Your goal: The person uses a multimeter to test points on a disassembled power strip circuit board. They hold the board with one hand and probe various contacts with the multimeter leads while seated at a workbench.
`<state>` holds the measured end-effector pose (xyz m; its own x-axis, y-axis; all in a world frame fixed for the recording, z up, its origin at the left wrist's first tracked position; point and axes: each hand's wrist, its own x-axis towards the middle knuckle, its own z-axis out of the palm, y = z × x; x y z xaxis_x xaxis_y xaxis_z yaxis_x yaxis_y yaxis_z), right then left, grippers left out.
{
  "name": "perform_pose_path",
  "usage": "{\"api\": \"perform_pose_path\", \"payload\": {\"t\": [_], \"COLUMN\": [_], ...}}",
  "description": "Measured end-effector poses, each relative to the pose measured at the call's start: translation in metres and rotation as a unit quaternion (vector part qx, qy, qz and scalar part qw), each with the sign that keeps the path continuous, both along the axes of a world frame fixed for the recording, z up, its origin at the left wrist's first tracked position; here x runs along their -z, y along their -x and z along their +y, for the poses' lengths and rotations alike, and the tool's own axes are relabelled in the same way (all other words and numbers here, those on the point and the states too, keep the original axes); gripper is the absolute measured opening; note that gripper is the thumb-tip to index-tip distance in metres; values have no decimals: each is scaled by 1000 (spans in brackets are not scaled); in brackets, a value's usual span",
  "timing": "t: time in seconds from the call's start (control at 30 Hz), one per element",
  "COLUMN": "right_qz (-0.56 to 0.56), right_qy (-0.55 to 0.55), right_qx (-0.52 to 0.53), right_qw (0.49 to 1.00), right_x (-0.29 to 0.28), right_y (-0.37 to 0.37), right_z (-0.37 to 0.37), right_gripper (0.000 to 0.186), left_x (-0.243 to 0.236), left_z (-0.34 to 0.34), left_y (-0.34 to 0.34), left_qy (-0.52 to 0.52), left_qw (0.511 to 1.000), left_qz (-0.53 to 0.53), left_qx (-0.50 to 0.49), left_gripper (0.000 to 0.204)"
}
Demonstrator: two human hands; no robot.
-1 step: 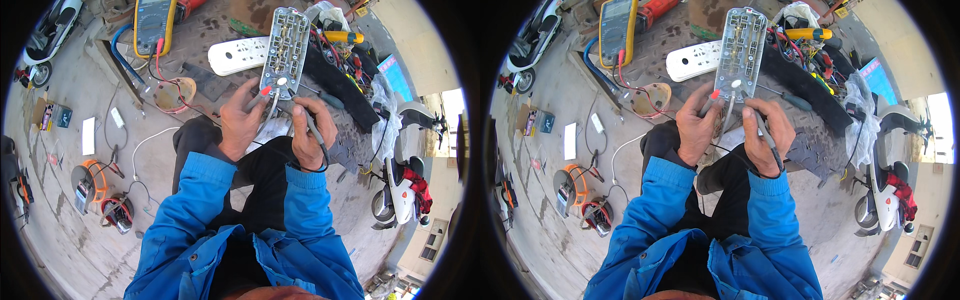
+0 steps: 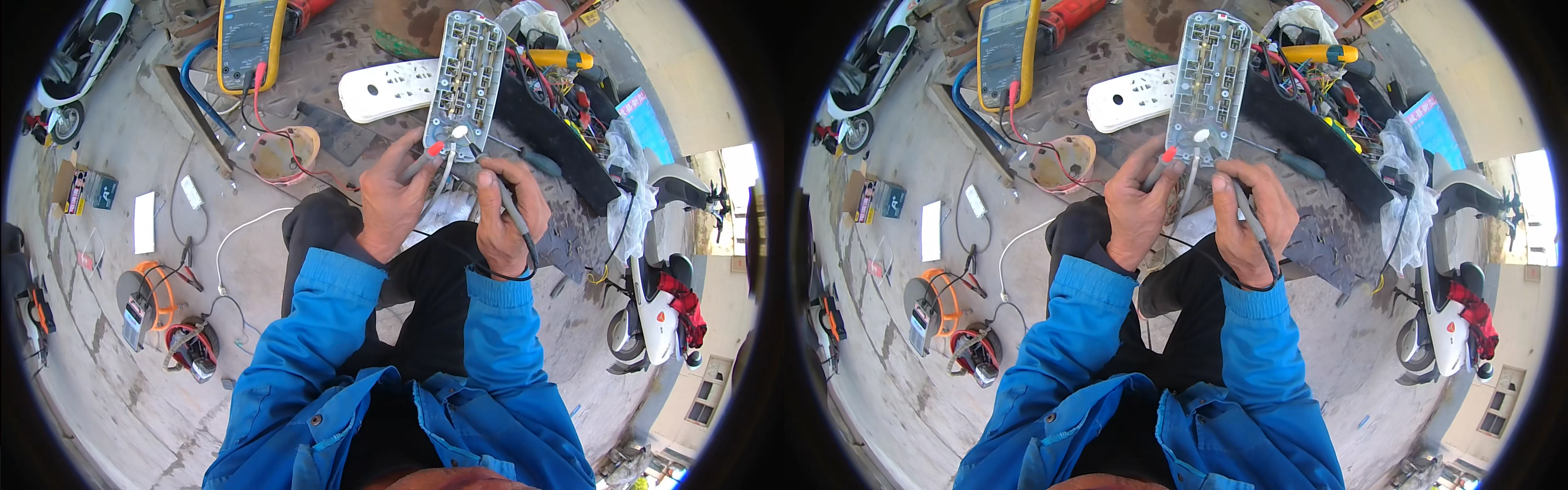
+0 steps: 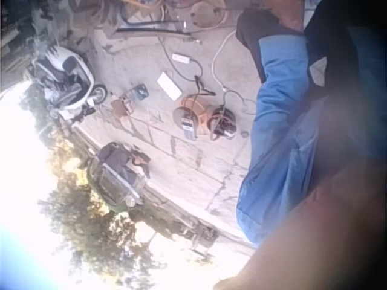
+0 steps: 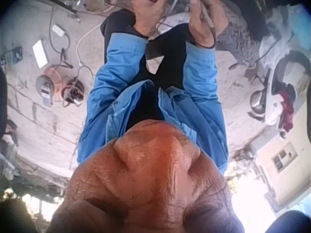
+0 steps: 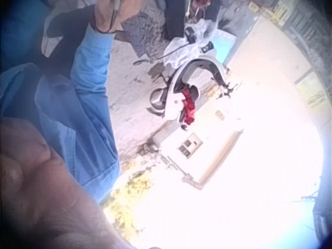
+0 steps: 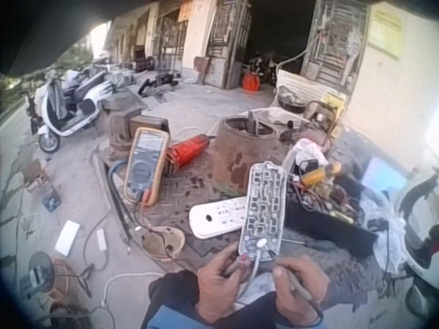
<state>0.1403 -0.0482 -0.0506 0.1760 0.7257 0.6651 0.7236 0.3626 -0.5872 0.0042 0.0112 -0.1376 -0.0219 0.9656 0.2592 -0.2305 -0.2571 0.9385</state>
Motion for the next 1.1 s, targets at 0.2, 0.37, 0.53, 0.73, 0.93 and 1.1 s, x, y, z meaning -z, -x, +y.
{"api": "perform_pose_path", "payload": {"t": [0.2,0.37,0.53,0.73,0.93,1.1], "right_qz": [12,20,20,30,36,48], "right_qy": [-1,4,-8,-7,-1,5], "right_qx": [-1,6,2,5,4,17], "right_qw": [1000,1000,1000,1000,999,999], "right_x": [2,1,1,1,2,1], "right_y": [-1,-1,-1,-2,-3,-2], "right_z": [3,2,3,1,-1,-2], "right_gripper": [11,10,11,13,14,13], "left_x": [-11,-13,-14,-17,-15,-13], "left_z": [-5,-2,-3,-4,-3,-2], "left_y": [-1,-2,-4,-5,-6,-9], "left_qy": [110,121,124,111,101,93], "left_qw": [987,978,975,979,983,982], "left_qz": [-85,-140,-159,-153,-142,-160], "left_qx": [86,100,92,70,57,47], "left_gripper": [50,50,51,50,50,45]}}
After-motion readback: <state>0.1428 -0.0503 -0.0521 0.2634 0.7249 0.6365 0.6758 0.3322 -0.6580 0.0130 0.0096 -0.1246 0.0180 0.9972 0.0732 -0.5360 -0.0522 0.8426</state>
